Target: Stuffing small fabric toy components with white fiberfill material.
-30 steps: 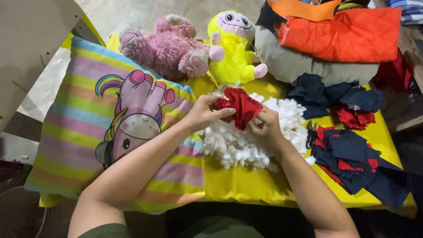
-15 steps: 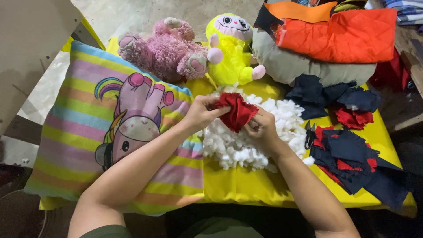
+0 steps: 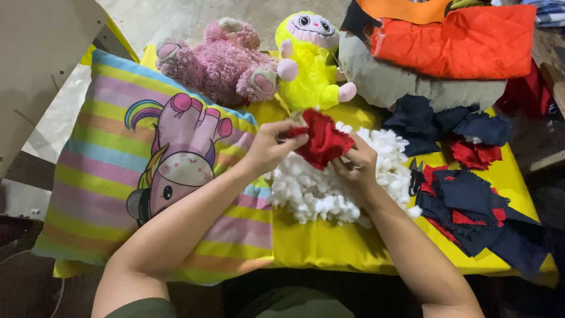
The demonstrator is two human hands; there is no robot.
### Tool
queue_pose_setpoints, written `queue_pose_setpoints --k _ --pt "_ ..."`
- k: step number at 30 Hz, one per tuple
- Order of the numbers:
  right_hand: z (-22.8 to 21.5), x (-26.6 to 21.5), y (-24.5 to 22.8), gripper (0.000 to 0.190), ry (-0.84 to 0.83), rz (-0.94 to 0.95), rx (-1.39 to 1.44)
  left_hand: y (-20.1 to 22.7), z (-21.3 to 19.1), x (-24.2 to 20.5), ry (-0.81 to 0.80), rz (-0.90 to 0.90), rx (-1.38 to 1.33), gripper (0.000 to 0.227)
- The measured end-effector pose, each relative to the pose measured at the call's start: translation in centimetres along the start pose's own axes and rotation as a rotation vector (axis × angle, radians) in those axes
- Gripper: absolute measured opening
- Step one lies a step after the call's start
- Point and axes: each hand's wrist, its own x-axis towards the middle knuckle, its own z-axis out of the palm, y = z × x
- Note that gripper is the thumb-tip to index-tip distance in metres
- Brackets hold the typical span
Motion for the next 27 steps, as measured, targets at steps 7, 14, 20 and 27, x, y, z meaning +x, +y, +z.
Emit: queue_pose_setpoints --k 7,14,20,27 --pt "-0.7 0.4 0.7 0.004 0.085 -0.025 -0.101 -1.4 -2.0 1.2 0.288 0.147 0.028 0.009" --pt "-1.1 1.0 0.7 0.026 0.049 -0.022 -0.124 -3.8 -2.8 1.6 0.41 0.105 -0.095 0.009" --pt "-0.5 1.1 0.0 0.005 0.087 0.061 -0.122 -1.4 -1.7 0.7 0.261 0.21 -0.029 0.034" --pt "-0.5 -0.5 1.5 0.051 -0.06 0.191 0.009 1.6 0.0 -1.0 0.007 0.152 0.042 0.072"
